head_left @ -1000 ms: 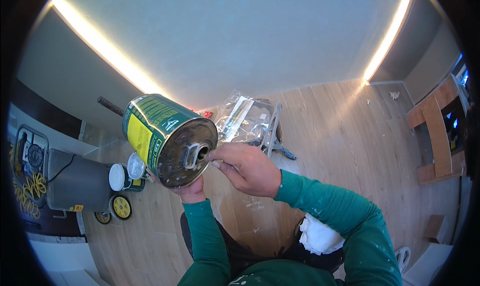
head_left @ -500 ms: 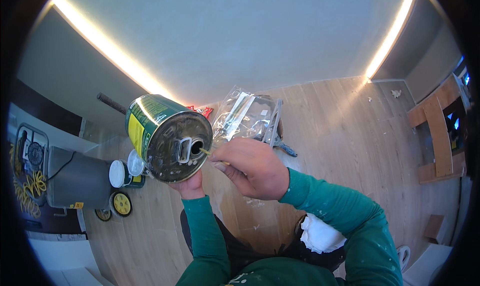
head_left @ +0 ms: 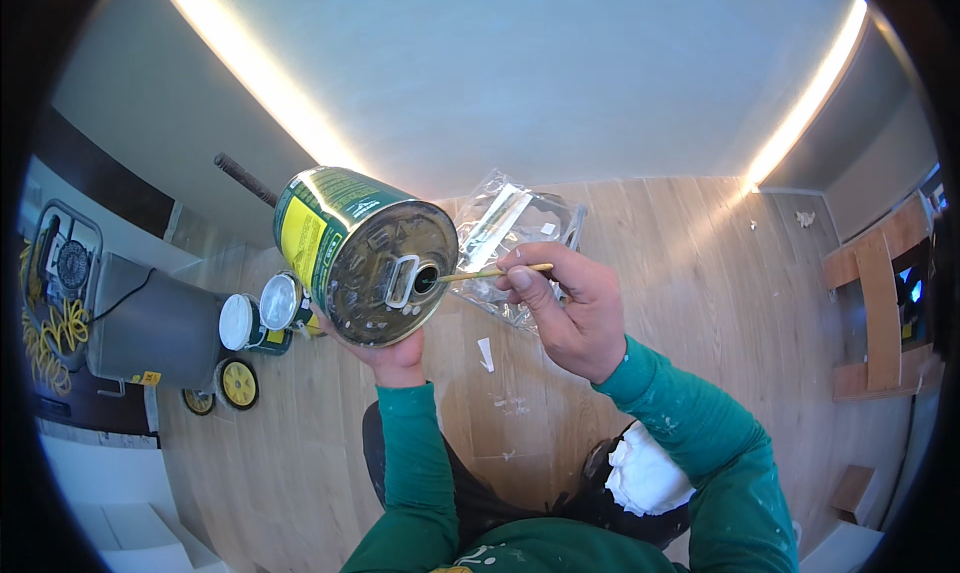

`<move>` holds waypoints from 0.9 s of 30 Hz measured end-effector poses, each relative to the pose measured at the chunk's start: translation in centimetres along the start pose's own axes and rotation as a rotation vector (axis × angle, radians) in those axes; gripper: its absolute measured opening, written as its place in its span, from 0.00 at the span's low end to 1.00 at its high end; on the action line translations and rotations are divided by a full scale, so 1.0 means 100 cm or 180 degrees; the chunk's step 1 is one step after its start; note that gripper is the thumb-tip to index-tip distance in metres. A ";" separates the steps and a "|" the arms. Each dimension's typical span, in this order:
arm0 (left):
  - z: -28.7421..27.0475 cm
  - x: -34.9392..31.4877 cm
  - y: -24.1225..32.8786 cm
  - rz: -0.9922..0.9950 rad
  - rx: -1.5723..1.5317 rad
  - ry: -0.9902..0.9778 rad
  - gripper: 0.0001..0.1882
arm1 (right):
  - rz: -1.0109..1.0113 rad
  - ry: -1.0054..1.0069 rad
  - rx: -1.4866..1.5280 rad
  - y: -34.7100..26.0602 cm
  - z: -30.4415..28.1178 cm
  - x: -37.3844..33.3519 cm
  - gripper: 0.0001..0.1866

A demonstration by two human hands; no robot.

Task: The person dips a stick into a can of adhesive, wipes the excess on the rim, and then applies the adhesive to a piece of white cloth.

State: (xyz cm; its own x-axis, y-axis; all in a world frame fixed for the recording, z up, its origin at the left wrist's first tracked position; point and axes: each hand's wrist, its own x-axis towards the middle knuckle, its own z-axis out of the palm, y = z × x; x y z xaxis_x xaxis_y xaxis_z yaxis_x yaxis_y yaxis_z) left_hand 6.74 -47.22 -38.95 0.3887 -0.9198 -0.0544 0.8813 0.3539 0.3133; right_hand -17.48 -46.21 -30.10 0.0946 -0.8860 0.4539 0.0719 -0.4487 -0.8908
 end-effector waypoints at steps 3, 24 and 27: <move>0.009 -0.005 -0.001 0.0024 0.0039 -0.0130 0.36 | -0.0129 -0.0176 -0.0308 0.002 0.000 -0.001 0.06; 0.027 -0.011 -0.004 0.0159 0.0297 -0.0017 0.39 | -0.0911 -0.0647 -0.0878 -0.012 -0.001 0.003 0.09; 0.028 -0.011 -0.002 0.0141 0.0308 -0.0043 0.39 | -0.0963 -0.0653 -0.0912 -0.015 -0.001 0.003 0.10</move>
State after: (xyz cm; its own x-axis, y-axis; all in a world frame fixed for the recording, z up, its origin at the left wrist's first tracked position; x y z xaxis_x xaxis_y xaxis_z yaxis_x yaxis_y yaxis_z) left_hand 5.32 -46.75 -36.27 0.4224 -0.9060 -0.0258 0.8330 0.3768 0.4051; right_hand -17.64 -45.79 -28.63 0.3081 -0.6818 0.6635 -0.1480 -0.7233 -0.6745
